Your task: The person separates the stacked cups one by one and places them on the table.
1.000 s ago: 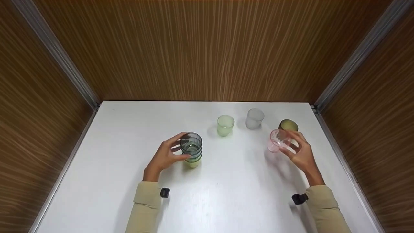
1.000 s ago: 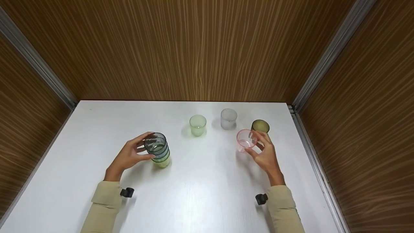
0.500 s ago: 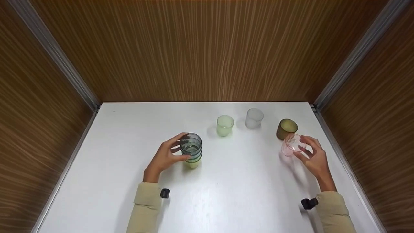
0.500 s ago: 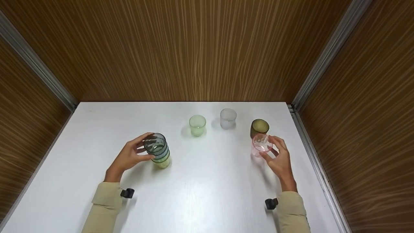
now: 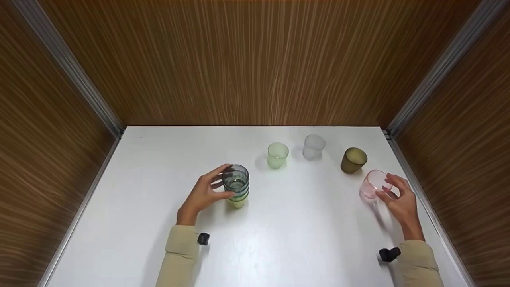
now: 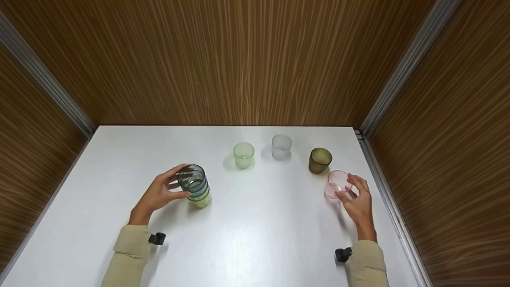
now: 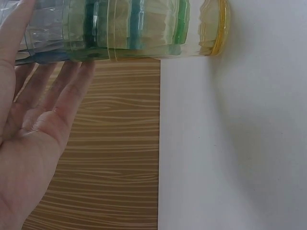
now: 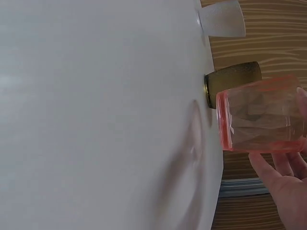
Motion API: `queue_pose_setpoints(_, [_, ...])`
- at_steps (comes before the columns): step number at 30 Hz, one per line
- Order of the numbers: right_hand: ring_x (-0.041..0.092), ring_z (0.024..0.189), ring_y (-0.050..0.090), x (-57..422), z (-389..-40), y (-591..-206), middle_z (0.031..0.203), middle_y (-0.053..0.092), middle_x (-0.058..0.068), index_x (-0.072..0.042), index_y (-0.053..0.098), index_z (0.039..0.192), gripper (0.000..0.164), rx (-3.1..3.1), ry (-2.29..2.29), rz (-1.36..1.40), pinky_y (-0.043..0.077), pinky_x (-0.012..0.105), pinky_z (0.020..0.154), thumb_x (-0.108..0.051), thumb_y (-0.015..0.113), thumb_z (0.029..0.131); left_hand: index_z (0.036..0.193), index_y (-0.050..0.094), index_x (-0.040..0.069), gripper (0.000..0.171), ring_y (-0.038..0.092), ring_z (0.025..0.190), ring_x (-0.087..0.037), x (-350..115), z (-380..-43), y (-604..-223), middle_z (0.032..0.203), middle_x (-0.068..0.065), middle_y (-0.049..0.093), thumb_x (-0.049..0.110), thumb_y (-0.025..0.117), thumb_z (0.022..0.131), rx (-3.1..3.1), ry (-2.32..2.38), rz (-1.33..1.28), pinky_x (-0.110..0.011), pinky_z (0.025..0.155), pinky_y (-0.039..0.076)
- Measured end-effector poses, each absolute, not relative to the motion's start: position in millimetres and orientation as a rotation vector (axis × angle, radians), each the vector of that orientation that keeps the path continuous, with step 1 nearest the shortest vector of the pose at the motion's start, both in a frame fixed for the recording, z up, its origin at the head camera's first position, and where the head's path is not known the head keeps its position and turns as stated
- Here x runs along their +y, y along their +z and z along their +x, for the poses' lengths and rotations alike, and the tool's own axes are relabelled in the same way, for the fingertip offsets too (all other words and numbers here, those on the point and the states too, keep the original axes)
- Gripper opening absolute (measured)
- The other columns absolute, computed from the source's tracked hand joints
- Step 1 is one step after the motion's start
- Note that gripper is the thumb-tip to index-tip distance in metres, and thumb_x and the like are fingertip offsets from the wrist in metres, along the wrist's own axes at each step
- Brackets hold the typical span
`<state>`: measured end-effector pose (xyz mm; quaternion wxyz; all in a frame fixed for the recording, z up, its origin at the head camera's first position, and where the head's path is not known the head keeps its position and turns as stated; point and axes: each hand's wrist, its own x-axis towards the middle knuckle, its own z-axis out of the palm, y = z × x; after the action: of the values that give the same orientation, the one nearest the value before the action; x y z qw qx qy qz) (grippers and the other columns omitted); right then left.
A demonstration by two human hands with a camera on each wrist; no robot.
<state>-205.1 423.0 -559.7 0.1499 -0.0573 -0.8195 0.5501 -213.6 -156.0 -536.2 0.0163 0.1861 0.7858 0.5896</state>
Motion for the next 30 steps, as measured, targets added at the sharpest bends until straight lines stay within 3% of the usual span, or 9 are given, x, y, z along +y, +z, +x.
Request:
queue_pose_setpoints(5, [-0.013,0.111,0.053,435.8,-202.3,-562.4,0.137,0.048,-0.01,0.001,0.046,0.152,0.07,-2.451,1.526,-0.285,0.048,0.0,0.094,0.002,0.076,0.089,0.152,0.052,0.016,0.085,0.058,0.137,-0.036,-155.4,-213.6,-537.0,0.149,-0.014,0.058,0.014,0.092,0.077,2.454,1.831,0.572,-0.046,0.112,0.053])
queue_pose_setpoints(13, [-0.012,0.112,0.051,447.8,-201.0,-566.6,0.126,0.045,-0.025,-0.001,0.044,0.154,0.071,-2.445,1.533,-0.387,0.045,-0.003,0.092,-0.004,0.076,0.091,0.151,0.052,0.016,0.086,0.058,0.137,-0.035,-155.5,-214.0,-538.2,0.149,-0.014,0.058,0.014,0.093,0.076,2.452,1.833,0.566,-0.045,0.112,0.053])
queue_pose_setpoints(16, [-0.008,0.115,0.052,450.5,-199.6,-568.7,0.132,0.047,-0.019,-0.002,0.042,0.155,0.071,-2.481,1.512,-0.4,0.045,-0.003,0.092,-0.007,0.076,0.093,0.151,0.052,0.016,0.085,0.058,0.137,-0.035,-155.7,-214.3,-538.5,0.149,-0.014,0.058,0.014,0.092,0.076,2.447,1.836,0.57,-0.045,0.112,0.053])
queue_pose_setpoints(20, [0.005,0.126,0.052,450.9,-197.9,-569.5,0.146,0.045,0.001,-0.005,0.04,0.157,0.072,-2.516,1.494,-0.408,0.044,-0.003,0.094,-0.012,0.075,0.094,0.151,0.053,0.015,0.085,0.058,0.136,-0.036,-155.8,-214.3,-537.8,0.148,-0.016,0.058,0.012,0.092,0.076,2.44,1.844,0.577,-0.046,0.112,0.053])
queue_pose_setpoints(22, [0.01,0.13,0.05,450.6,-198.2,-570.0,0.147,0.045,0.002,-0.006,0.041,0.157,0.072,-2.505,1.508,-0.41,0.045,-0.003,0.094,-0.012,0.075,0.094,0.151,0.053,0.014,0.085,0.058,0.136,-0.037,-155.7,-214.2,-537.6,0.148,-0.016,0.058,0.011,0.092,0.076,2.438,1.849,0.58,-0.046,0.112,0.053])
queue_pose_setpoints(27, [-0.004,0.121,0.05,449.9,-199.8,-571.6,0.131,0.046,-0.021,0.0,0.042,0.155,0.071,-2.445,1.549,-0.379,0.045,-0.003,0.092,-0.006,0.076,0.092,0.151,0.052,0.015,0.084,0.059,0.136,-0.036,-155.5,-213.4,-536.8,0.147,-0.015,0.058,0.012,0.092,0.077,2.455,1.829,0.578,-0.045,0.112,0.053])
queue_pose_setpoints(30, [-0.011,0.117,0.047,450.9,-200.7,-572.7,0.127,0.044,-0.027,0.002,0.042,0.154,0.071,-2.431,1.561,-0.352,0.045,-0.004,0.092,-0.004,0.075,0.092,0.152,0.052,0.016,0.084,0.059,0.136,-0.036,-155.6,-213.7,-536.9,0.148,-0.015,0.058,0.014,0.091,0.078,2.465,1.813,0.573,-0.047,0.112,0.053])
